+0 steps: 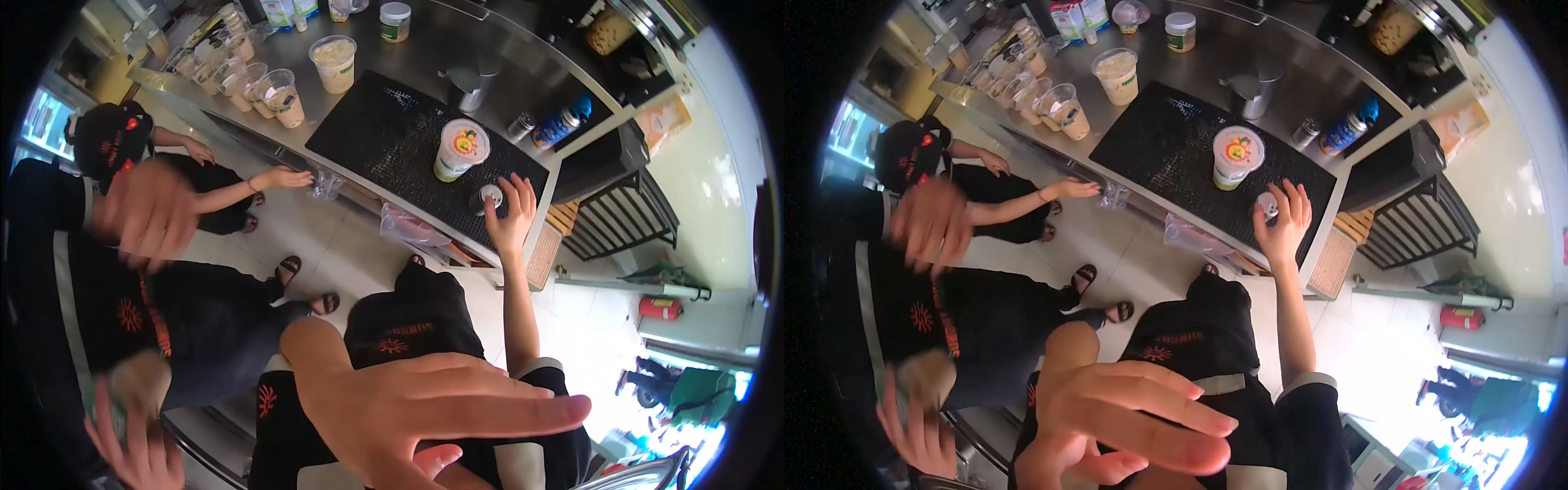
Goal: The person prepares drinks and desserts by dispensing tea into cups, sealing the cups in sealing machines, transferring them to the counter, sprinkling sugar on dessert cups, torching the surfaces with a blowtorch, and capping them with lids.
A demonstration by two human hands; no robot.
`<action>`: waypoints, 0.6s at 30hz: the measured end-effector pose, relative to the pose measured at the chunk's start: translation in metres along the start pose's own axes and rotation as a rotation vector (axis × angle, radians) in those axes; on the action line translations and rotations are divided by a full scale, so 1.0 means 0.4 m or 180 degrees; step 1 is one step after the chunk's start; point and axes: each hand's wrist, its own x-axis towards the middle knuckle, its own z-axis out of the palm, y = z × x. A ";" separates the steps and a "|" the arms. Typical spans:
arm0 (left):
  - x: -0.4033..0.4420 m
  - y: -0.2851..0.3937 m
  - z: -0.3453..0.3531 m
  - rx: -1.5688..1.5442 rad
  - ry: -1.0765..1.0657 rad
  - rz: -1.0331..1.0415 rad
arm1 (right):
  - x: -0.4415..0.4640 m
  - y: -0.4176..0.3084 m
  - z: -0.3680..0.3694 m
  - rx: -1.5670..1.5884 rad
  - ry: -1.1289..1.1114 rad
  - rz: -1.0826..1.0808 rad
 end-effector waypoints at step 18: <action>0.086 -0.187 -0.172 -0.1298 0.1374 0.0162 | 0.340 -0.057 0.270 -0.0136 -0.1747 0.0337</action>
